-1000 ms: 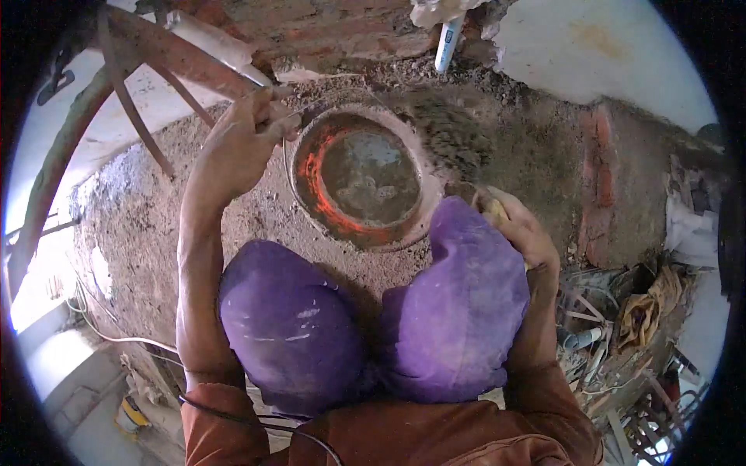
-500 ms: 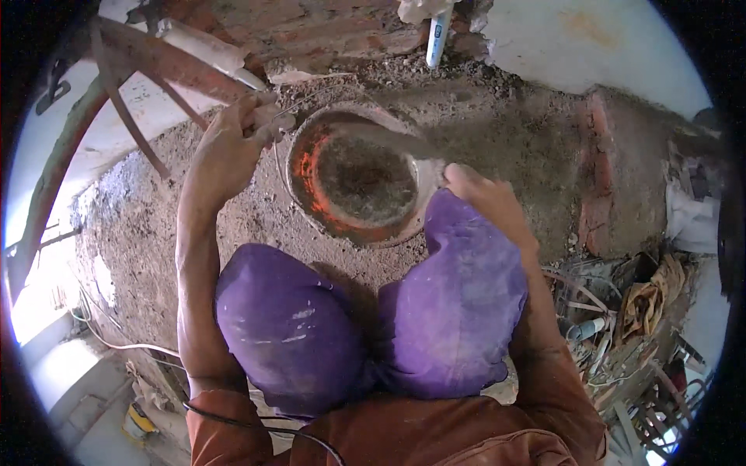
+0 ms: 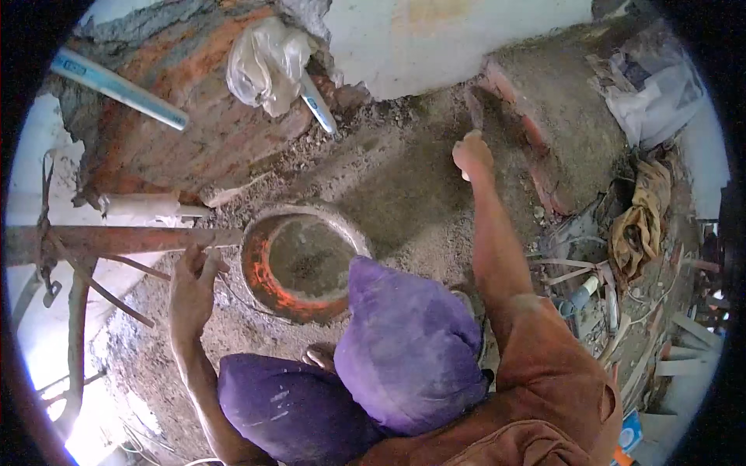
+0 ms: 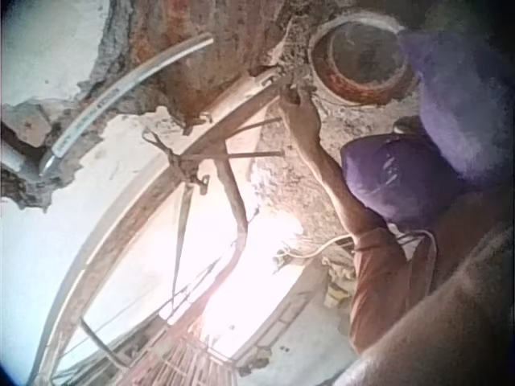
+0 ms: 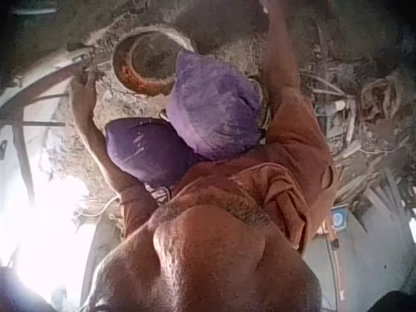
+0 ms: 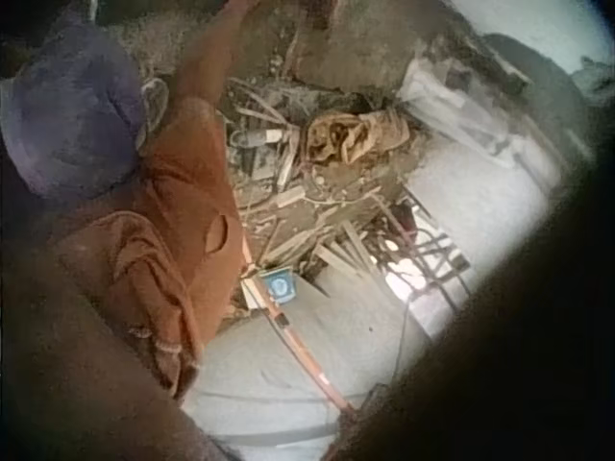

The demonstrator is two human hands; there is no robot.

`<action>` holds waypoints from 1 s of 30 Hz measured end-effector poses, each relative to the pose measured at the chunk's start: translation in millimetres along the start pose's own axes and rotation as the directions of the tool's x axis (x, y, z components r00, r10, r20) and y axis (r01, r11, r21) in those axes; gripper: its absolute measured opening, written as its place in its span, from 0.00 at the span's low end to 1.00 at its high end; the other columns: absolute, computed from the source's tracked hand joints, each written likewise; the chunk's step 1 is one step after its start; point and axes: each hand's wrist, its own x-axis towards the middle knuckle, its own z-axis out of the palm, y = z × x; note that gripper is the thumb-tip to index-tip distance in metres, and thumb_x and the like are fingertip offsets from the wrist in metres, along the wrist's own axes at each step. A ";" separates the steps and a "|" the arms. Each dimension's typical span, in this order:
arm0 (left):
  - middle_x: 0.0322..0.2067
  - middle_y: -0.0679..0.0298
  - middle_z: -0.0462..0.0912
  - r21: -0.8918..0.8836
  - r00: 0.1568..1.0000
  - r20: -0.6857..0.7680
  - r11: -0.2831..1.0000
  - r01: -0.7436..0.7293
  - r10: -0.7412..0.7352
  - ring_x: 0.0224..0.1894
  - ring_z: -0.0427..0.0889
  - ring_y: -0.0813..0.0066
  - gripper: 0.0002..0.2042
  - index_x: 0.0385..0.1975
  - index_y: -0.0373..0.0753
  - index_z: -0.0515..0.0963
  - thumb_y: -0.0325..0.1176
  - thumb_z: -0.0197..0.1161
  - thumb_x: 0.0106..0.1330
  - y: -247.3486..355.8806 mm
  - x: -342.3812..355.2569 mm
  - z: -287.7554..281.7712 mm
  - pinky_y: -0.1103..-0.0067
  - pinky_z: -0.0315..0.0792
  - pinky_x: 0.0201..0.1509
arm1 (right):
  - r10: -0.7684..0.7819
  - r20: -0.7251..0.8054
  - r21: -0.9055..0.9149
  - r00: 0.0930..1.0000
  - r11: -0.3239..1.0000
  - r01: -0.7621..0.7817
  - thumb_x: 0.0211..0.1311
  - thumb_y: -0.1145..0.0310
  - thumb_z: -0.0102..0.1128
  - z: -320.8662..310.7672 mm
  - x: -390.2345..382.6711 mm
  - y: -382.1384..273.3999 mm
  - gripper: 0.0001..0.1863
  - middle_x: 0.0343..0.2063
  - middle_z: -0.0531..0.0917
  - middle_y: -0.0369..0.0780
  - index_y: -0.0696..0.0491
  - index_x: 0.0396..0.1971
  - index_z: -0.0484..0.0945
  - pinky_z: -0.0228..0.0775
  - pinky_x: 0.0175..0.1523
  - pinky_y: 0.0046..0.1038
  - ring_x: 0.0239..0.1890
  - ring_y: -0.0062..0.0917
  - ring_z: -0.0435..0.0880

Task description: The person smooths mortar on the ground using a trowel, mixes mortar inside a bucket with a trowel and by hand, and applies mortar onto a wall using a trowel.

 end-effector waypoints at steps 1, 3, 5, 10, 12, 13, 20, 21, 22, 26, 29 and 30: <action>0.42 0.54 0.83 0.061 0.997 -0.055 0.996 0.063 -0.060 0.46 0.81 0.69 0.29 0.62 0.23 0.66 0.43 0.60 0.73 -5.9 -1.8 0.3 0.72 0.73 0.55 | 0.092 0.101 0.059 0.991 0.993 -0.098 0.68 0.66 0.48 -2.7 -1.3 -19.7 0.18 0.35 0.84 0.55 0.62 0.51 0.71 0.77 0.47 0.47 0.40 0.52 0.85; 0.44 0.51 0.84 0.107 0.987 -0.070 0.983 0.149 -0.142 0.50 0.81 0.66 0.31 0.61 0.20 0.65 0.45 0.60 0.73 8.6 1.1 4.3 0.72 0.72 0.59 | 0.113 0.173 0.152 0.978 0.978 -0.140 0.66 0.70 0.46 -1.2 -9.6 -43.5 0.18 0.39 0.83 0.59 0.64 0.52 0.70 0.75 0.53 0.49 0.46 0.56 0.83; 0.43 0.52 0.84 0.104 0.988 -0.061 0.984 0.146 -0.140 0.50 0.81 0.66 0.32 0.61 0.20 0.65 0.45 0.60 0.73 8.4 6.1 2.5 0.72 0.72 0.59 | -0.012 0.168 0.231 0.986 0.973 -0.027 0.64 0.72 0.46 9.2 -40.0 -64.6 0.18 0.40 0.82 0.60 0.64 0.52 0.68 0.74 0.54 0.50 0.47 0.56 0.81; 0.38 0.57 0.83 0.038 0.995 0.029 0.994 0.098 -0.099 0.39 0.80 0.73 0.29 0.62 0.23 0.68 0.44 0.59 0.74 8.7 14.2 5.2 0.78 0.73 0.47 | -0.223 0.278 0.125 0.934 0.973 0.194 0.67 0.68 0.48 9.9 -89.9 -67.4 0.19 0.43 0.82 0.58 0.60 0.55 0.67 0.73 0.52 0.53 0.47 0.55 0.82; 0.36 0.58 0.82 0.032 0.996 0.018 0.996 0.085 -0.086 0.37 0.79 0.74 0.27 0.61 0.25 0.69 0.44 0.59 0.74 8.2 12.4 5.0 0.78 0.73 0.44 | -0.247 0.494 0.052 0.834 0.966 0.255 0.67 0.66 0.50 -18.0 -90.9 -67.6 0.21 0.42 0.83 0.56 0.58 0.57 0.66 0.75 0.50 0.52 0.45 0.52 0.83; 0.35 0.59 0.82 0.020 0.998 0.008 0.998 0.067 -0.068 0.35 0.78 0.76 0.25 0.61 0.27 0.71 0.43 0.59 0.74 8.8 9.8 5.6 0.79 0.72 0.42 | -0.245 0.496 0.052 0.833 0.966 0.253 0.67 0.66 0.50 -25.3 -88.2 -65.5 0.21 0.42 0.83 0.56 0.58 0.57 0.66 0.75 0.50 0.52 0.45 0.52 0.83; 0.34 0.61 0.81 -0.022 0.997 0.028 0.997 0.070 -0.070 0.35 0.77 0.76 0.24 0.59 0.29 0.72 0.43 0.58 0.75 6.3 10.9 8.8 0.77 0.72 0.42 | -0.086 0.220 0.075 0.972 0.995 0.072 0.65 0.65 0.54 17.2 -59.8 -47.1 0.21 0.37 0.85 0.55 0.57 0.55 0.66 0.75 0.47 0.52 0.42 0.53 0.84; 0.33 0.61 0.82 -0.036 0.996 -0.004 0.995 0.088 -0.088 0.36 0.77 0.76 0.21 0.56 0.29 0.74 0.43 0.57 0.76 6.7 9.4 10.1 0.77 0.71 0.44 | -0.201 0.238 0.086 0.950 0.979 0.186 0.65 0.66 0.53 25.8 -76.8 -52.9 0.20 0.36 0.85 0.55 0.57 0.54 0.66 0.75 0.47 0.53 0.41 0.54 0.84; 0.32 0.62 0.82 -0.047 0.993 -0.038 0.993 0.109 -0.111 0.36 0.78 0.75 0.20 0.53 0.29 0.75 0.42 0.55 0.76 6.6 6.0 9.0 0.78 0.70 0.46 | -0.316 0.258 0.105 0.913 0.949 0.299 0.65 0.67 0.51 30.4 -95.1 -58.7 0.18 0.35 0.85 0.55 0.57 0.53 0.67 0.75 0.46 0.53 0.40 0.54 0.84; 0.31 0.63 0.82 0.029 0.997 -0.022 0.996 0.080 -0.079 0.36 0.78 0.75 0.20 0.53 0.30 0.75 0.43 0.54 0.77 8.7 4.2 5.8 0.77 0.70 0.46 | -0.424 0.261 0.227 0.867 0.900 0.372 0.64 0.67 0.54 12.7 -125.7 -48.9 0.18 0.35 0.84 0.55 0.56 0.51 0.67 0.74 0.45 0.53 0.40 0.55 0.84; 0.31 0.63 0.82 0.071 0.995 -0.089 0.996 0.047 -0.041 0.36 0.77 0.75 0.20 0.53 0.31 0.76 0.44 0.54 0.77 -6.3 2.7 2.6 0.77 0.70 0.46 | -0.104 0.230 0.215 0.968 0.975 0.054 0.60 0.63 0.65 -31.2 -122.7 -46.6 0.26 0.34 0.84 0.55 0.54 0.56 0.67 0.75 0.44 0.53 0.39 0.55 0.84; 0.33 0.61 0.82 0.049 0.996 -0.044 0.996 0.080 -0.078 0.37 0.78 0.76 0.22 0.55 0.29 0.74 0.44 0.55 0.76 0.8 3.1 2.0 0.77 0.70 0.46 | -0.103 0.232 0.212 0.967 0.976 0.053 0.60 0.63 0.65 -35.2 -118.4 -38.8 0.26 0.34 0.84 0.55 0.54 0.56 0.67 0.75 0.44 0.53 0.39 0.55 0.84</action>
